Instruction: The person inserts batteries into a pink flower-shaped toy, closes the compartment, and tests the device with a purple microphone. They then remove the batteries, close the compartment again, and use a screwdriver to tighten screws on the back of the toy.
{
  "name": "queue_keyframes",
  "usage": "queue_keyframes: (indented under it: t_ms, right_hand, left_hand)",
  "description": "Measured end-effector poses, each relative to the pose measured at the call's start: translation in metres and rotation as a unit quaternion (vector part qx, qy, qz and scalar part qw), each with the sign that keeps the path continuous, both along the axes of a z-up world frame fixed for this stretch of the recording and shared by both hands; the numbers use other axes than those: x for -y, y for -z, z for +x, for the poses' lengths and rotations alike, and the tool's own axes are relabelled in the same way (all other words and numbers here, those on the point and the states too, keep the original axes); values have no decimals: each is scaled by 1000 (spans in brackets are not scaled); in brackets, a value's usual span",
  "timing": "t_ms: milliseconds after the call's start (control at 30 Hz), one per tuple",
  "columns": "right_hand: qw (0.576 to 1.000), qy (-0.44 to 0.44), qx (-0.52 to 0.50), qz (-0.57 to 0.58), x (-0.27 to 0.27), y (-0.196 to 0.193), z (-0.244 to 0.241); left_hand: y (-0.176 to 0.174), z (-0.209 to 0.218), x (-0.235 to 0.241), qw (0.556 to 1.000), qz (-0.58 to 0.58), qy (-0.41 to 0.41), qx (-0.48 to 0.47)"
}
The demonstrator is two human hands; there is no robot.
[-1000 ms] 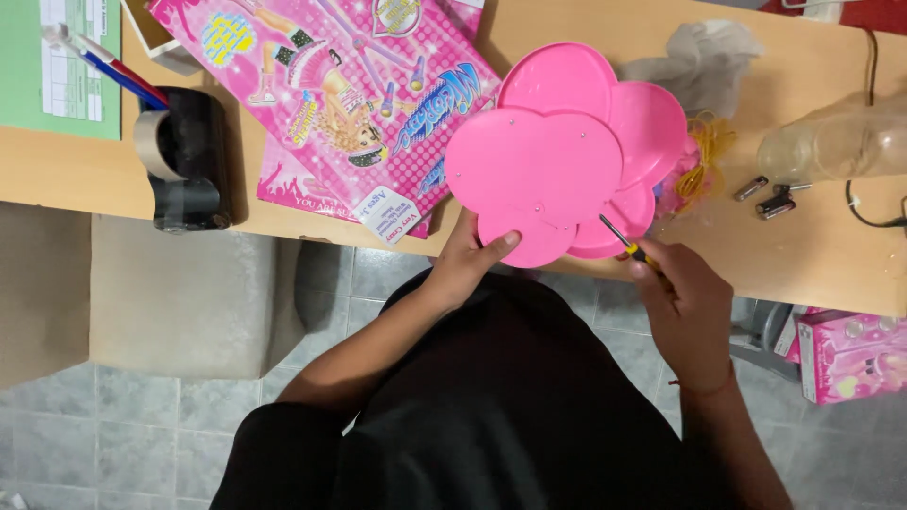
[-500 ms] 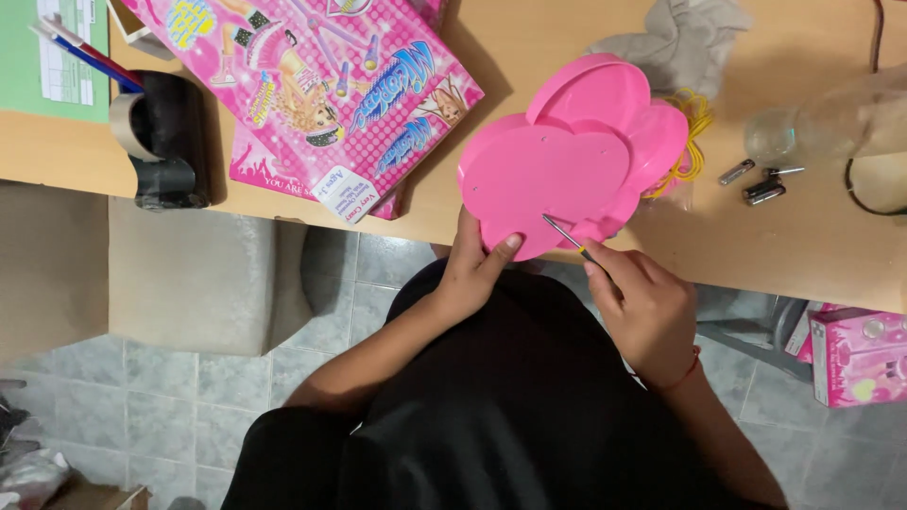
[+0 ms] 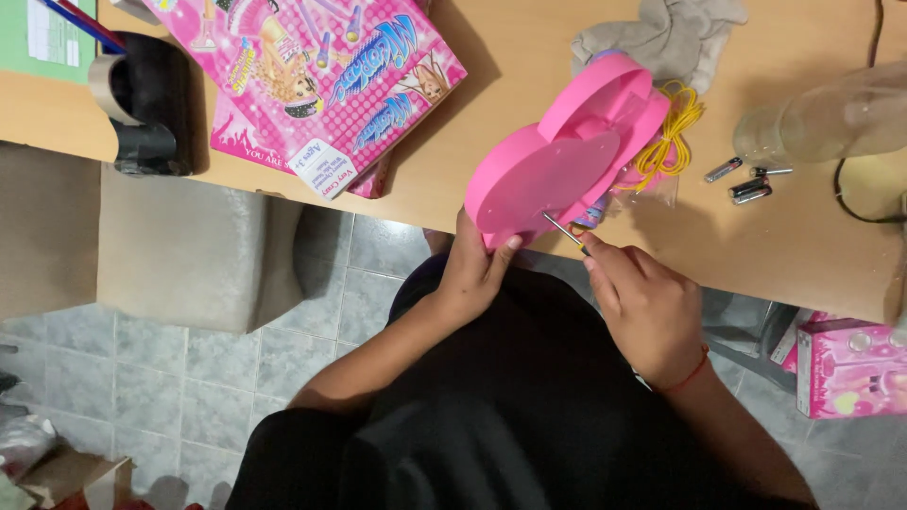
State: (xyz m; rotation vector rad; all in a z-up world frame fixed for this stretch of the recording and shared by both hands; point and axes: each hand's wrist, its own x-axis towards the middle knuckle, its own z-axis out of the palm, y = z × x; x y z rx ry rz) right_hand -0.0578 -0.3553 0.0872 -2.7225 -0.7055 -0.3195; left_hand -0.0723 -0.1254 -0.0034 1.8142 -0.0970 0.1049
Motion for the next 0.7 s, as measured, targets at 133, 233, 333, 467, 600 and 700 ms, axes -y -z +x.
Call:
queue_keyframes:
  t_ms: [133, 233, 333, 467, 600, 700]
  right_hand:
    - [999, -7, -31, 12, 2, 3, 1]
    - [981, 8, -167, 95, 17, 8, 6]
    - [929, 32, -324, 176, 31, 14, 8]
    - [831, 70, -459, 306, 43, 31, 7]
    - [729, 59, -550, 404, 53, 45, 12]
    - [614, 71, -626, 476, 57, 45, 18]
  left_hand:
    - [-15, 4, 8, 996, 64, 2, 61]
    - [-12, 3, 12, 991, 82, 14, 104]
    - [-13, 1, 18, 987, 89, 20, 130]
    - [-16, -3, 25, 983, 107, 19, 149]
    - [-18, -7, 30, 983, 113, 10, 147]
    - [-18, -10, 33, 985, 102, 16, 138]
